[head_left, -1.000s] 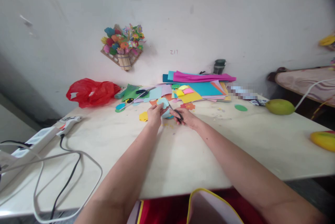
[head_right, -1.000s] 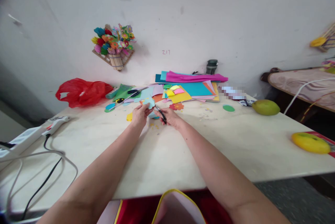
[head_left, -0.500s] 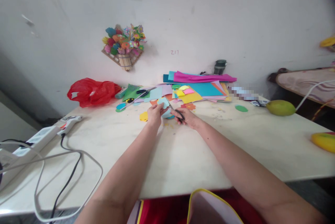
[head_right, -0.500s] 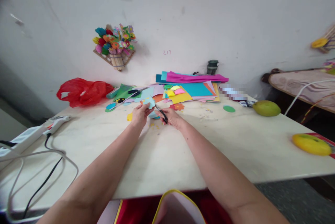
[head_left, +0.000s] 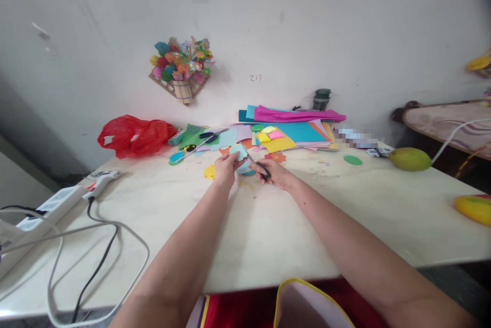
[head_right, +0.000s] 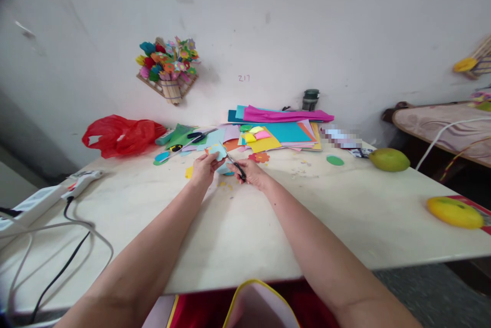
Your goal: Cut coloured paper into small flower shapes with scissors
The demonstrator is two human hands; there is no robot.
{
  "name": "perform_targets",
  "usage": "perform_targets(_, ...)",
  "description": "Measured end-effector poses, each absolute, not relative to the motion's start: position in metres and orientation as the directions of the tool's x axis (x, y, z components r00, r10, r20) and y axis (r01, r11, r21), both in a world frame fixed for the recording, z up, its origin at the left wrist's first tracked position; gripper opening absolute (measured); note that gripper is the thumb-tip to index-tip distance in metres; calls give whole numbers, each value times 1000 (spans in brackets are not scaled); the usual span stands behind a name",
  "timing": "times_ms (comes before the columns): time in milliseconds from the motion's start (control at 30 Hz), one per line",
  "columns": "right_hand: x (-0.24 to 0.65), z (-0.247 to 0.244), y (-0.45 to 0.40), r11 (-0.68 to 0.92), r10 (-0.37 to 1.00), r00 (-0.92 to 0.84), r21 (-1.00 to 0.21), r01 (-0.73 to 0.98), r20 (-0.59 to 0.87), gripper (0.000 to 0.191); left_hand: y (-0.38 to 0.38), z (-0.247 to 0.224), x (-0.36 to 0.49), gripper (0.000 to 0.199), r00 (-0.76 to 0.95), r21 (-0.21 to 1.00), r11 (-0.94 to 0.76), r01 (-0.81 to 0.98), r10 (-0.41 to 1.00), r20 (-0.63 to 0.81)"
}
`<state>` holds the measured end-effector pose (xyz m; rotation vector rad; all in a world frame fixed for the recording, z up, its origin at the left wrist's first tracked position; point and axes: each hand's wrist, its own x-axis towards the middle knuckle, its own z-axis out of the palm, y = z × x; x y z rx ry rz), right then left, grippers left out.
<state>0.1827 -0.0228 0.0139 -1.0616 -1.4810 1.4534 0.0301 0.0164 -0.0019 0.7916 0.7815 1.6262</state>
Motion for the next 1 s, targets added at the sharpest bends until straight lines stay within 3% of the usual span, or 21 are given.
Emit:
perform_targets(567,188,-1,-13,42,925,-379,-998,46,22,30,14,0,29,13,-132,841,-145,-521,987,88)
perform_targets(1000,184,-2,-14,70,928,-368,-996,49,47,40,12,0,36,10,-203,824,-136,-550,979,26)
